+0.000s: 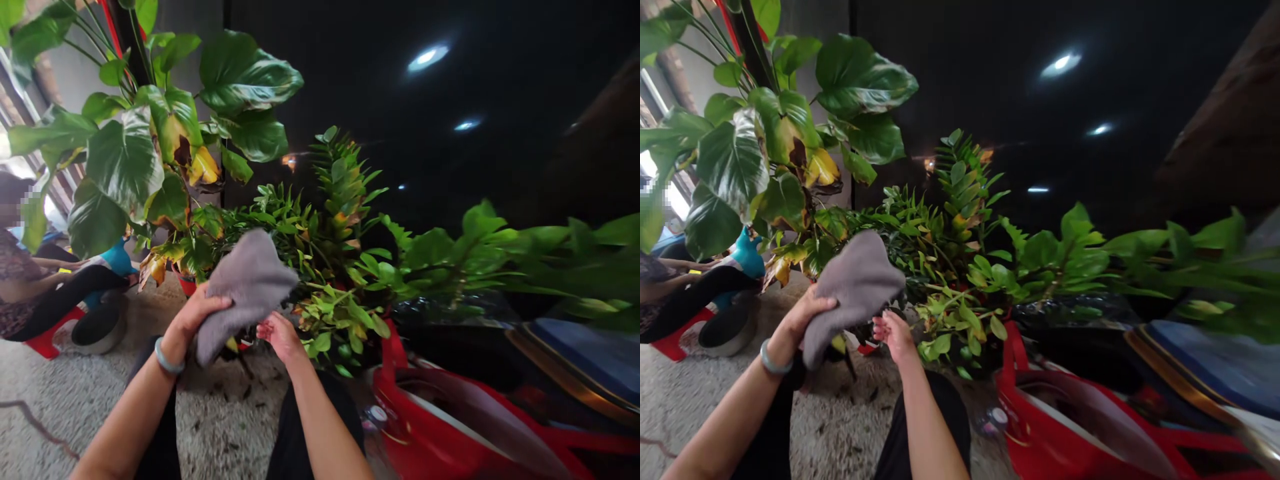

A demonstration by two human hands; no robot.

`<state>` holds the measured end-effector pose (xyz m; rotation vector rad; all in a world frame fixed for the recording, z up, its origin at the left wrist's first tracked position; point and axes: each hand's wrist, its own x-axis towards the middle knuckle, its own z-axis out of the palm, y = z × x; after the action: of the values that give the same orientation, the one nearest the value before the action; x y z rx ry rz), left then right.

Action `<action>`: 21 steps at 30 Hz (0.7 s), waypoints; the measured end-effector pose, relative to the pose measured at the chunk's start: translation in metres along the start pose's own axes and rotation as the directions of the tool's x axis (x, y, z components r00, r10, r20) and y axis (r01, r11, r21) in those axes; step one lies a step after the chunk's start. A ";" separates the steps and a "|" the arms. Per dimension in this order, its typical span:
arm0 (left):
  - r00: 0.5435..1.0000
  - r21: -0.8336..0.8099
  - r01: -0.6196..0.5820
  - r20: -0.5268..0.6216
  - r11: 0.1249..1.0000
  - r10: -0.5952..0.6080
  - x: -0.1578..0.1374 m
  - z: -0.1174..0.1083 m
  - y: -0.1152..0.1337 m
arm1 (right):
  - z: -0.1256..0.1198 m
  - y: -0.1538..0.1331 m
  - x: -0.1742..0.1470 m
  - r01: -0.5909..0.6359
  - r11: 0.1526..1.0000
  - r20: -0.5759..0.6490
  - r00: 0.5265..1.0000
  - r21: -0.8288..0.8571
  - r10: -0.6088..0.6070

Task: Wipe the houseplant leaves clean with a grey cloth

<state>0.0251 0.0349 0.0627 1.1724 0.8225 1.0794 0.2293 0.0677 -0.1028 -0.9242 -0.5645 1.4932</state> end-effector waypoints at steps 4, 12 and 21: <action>0.980 -0.022 -0.136 -0.149 0.990 0.132 0.035 0.007 0.004 | 0.000 -0.001 -0.002 -0.040 0.999 -0.025 0.999 0.030 0.041; 0.964 0.049 0.258 0.050 0.965 -0.260 -0.022 -0.026 -0.078 | 0.008 0.005 0.001 -0.001 0.998 0.069 0.998 0.063 -0.004; 0.988 -0.014 -0.123 -0.100 0.992 0.121 0.025 -0.002 0.014 | 0.015 0.003 0.002 0.021 0.993 0.055 0.998 0.112 -0.027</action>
<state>0.0276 0.0594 0.0764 1.1716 0.8226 1.2525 0.2156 0.0715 -0.0972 -0.7879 -0.5260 1.5178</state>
